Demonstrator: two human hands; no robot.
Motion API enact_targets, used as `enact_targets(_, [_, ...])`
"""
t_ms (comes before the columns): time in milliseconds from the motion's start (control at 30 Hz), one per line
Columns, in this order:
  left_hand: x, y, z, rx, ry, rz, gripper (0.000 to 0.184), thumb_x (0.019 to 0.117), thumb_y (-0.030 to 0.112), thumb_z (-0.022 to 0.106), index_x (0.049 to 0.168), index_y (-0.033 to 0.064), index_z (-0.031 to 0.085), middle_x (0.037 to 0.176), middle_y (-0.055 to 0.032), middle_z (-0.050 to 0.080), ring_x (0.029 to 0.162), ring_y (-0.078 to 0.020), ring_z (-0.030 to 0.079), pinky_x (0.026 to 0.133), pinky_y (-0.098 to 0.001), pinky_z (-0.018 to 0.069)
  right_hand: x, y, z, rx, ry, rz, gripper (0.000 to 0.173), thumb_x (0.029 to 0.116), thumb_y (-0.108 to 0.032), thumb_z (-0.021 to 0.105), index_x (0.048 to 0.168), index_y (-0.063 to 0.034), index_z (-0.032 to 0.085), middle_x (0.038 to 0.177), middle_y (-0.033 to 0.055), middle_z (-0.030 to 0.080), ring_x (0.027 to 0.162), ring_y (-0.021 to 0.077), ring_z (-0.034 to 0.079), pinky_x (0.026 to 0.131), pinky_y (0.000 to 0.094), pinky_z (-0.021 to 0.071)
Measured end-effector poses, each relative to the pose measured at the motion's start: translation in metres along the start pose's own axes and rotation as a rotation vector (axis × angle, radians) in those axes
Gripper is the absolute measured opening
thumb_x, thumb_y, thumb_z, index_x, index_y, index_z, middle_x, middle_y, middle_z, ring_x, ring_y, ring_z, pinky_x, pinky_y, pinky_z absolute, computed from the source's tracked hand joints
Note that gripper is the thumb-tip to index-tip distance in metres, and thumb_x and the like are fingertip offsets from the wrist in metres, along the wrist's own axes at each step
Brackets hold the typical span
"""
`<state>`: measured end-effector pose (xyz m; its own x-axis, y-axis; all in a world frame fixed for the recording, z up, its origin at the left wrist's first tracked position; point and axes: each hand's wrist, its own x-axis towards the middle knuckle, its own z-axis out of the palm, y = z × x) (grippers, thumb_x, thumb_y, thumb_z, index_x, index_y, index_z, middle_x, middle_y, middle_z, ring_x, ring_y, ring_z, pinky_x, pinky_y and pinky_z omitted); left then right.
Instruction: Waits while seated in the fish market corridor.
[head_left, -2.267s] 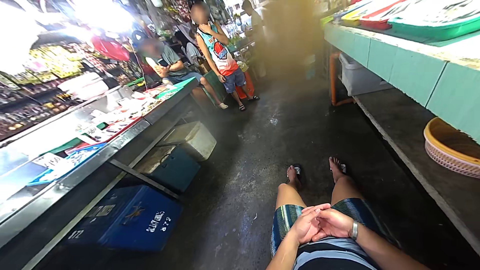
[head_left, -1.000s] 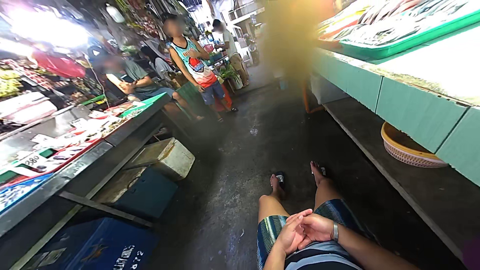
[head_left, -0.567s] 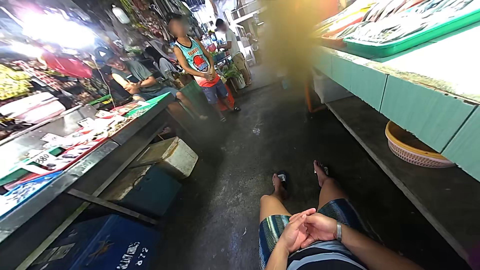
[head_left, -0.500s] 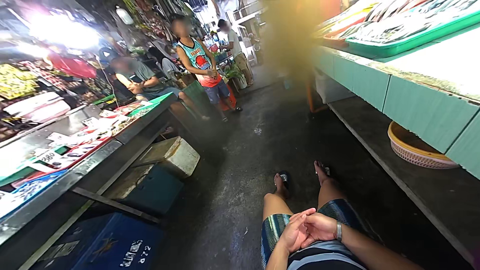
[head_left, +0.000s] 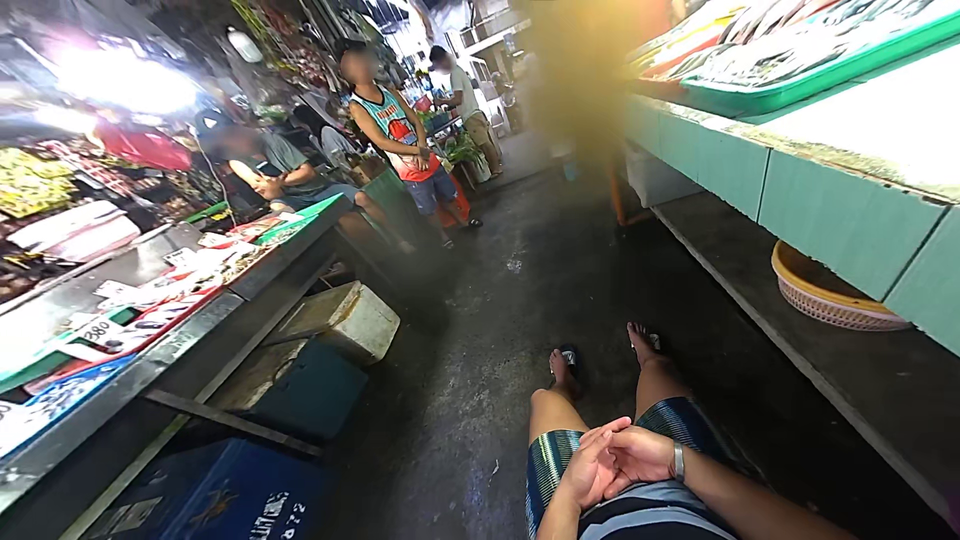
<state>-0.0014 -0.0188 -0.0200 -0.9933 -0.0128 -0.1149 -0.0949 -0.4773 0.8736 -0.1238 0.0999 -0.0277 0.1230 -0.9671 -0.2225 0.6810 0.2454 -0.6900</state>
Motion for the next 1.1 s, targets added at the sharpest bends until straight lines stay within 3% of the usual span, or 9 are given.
enact_targets(300, [0.0037,-0.0051,-0.0004,-0.035,-0.057,-0.025,0.051,0.1098,0.035,0.037,0.149,0.0054,0.051,0.127,-0.0185,0.068,0.117,-0.0282,0.067,0.1,-0.0472,0.0547,-0.007,0.0041,-0.0031,0.034,0.01,0.003,0.041,0.1095,-0.039,0.042,0.131,-0.0092,0.06,0.112,0.0161,0.072,0.103,0.0313,0.071,0.09,0.0537,0.0593])
enact_targets(633, [0.0018,-0.0027,-0.0012,-0.041,-0.043,-0.007,0.05,0.1105,0.032,0.036,0.149,0.0043,0.05,0.128,-0.0198,0.068,0.119,-0.0294,0.066,0.102,-0.0487,0.0536,-0.0026,0.0019,-0.0019,0.043,0.002,-0.009,0.039,0.1091,-0.037,0.043,0.126,-0.0078,0.062,0.111,0.0167,0.072,0.102,0.0321,0.072,0.089,0.0548,0.0597])
enact_targets(1100, [0.0012,-0.0028,-0.0019,-0.029,-0.033,-0.007,0.051,0.1103,0.034,0.037,0.15,0.0048,0.05,0.127,-0.0199,0.068,0.118,-0.0293,0.067,0.101,-0.0483,0.0544,-0.001,0.0031,-0.0025,0.033,0.006,-0.003,0.041,0.1092,-0.039,0.043,0.13,-0.0083,0.06,0.113,0.0169,0.072,0.103,0.0326,0.071,0.09,0.0553,0.0595])
